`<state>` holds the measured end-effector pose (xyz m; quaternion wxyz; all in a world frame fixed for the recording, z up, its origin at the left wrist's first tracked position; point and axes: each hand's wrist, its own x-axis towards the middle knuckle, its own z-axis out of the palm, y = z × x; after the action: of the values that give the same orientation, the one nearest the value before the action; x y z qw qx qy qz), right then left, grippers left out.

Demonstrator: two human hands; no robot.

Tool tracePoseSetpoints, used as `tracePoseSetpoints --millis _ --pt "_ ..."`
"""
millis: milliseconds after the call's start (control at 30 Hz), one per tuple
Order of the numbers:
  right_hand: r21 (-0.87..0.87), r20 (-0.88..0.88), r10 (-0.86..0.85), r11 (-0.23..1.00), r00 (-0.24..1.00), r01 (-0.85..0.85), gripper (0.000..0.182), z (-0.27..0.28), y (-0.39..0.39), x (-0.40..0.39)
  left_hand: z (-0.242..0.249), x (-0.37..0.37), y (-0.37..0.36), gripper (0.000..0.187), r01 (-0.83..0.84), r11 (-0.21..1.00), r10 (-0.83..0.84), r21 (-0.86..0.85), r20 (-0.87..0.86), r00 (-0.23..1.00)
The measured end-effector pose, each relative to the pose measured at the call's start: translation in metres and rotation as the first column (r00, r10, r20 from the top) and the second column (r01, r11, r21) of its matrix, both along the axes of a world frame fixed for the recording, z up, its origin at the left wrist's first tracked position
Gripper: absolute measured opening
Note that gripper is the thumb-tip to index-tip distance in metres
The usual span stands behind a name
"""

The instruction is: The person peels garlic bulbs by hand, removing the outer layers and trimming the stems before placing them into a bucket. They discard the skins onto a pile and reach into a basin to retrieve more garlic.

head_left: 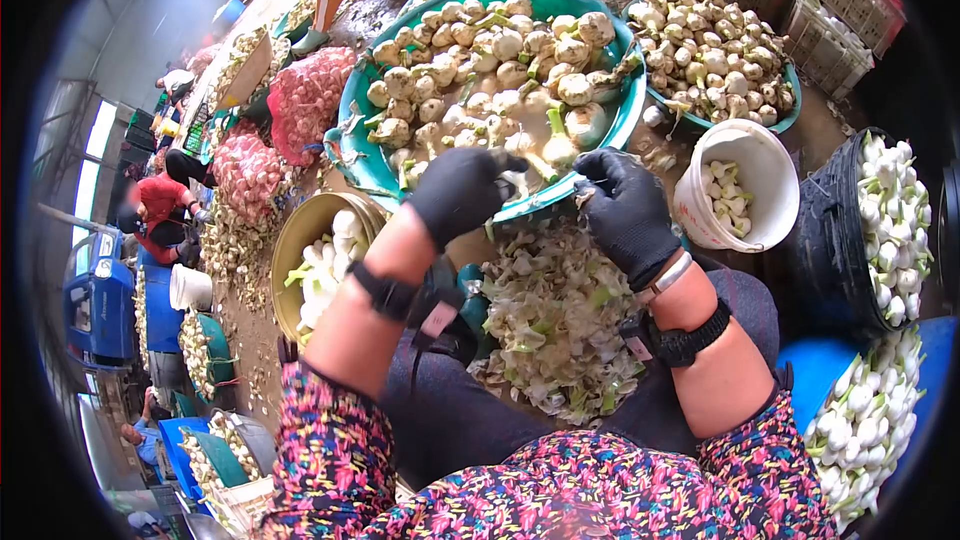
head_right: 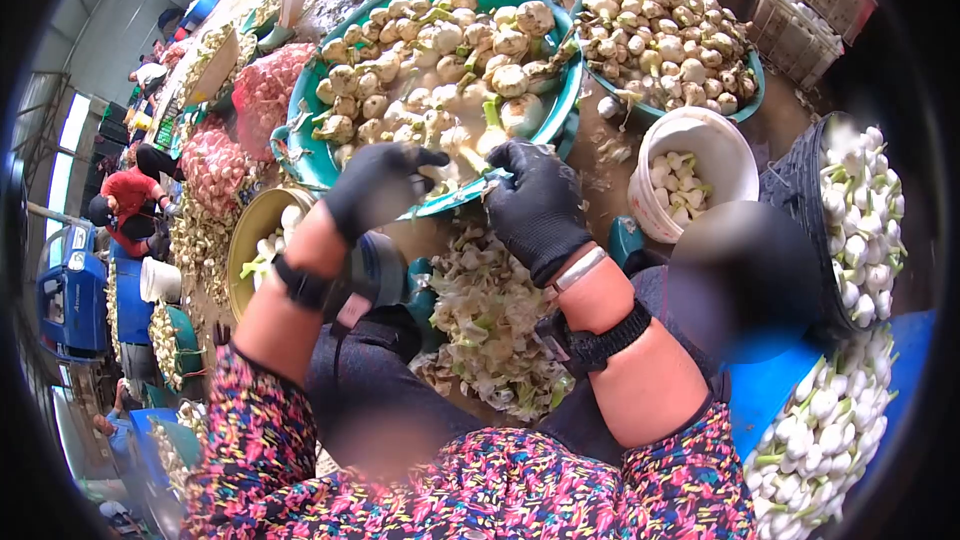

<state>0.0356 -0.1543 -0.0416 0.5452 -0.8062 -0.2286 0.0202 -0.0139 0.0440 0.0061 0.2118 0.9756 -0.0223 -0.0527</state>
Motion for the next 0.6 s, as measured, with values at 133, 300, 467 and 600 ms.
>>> tracePoseSetpoints --millis 133,300,467,600 --pt "0.153 -0.120 0.046 0.988 0.992 -0.028 0.016 0.012 -0.007 0.007 -0.037 0.069 -0.008 0.047 0.215 0.888 -0.169 0.407 -0.145 0.975" --pt "0.294 -0.224 0.182 0.949 0.958 -0.112 0.018 0.017 -0.013 0.012 -0.082 0.105 -0.007 0.033 0.174 0.849 -0.030 0.499 -0.283 0.959" --pt "0.292 -0.367 0.235 0.948 0.900 -0.129 0.017 0.017 -0.017 0.011 -0.098 0.091 0.009 0.026 -0.004 0.916 0.084 0.401 -0.183 0.980" --pt "0.358 -0.414 0.297 0.922 0.860 -0.146 0.039 0.013 -0.010 0.006 -0.060 0.061 0.016 0.026 -0.287 0.939 0.309 -0.189 0.104 0.945"
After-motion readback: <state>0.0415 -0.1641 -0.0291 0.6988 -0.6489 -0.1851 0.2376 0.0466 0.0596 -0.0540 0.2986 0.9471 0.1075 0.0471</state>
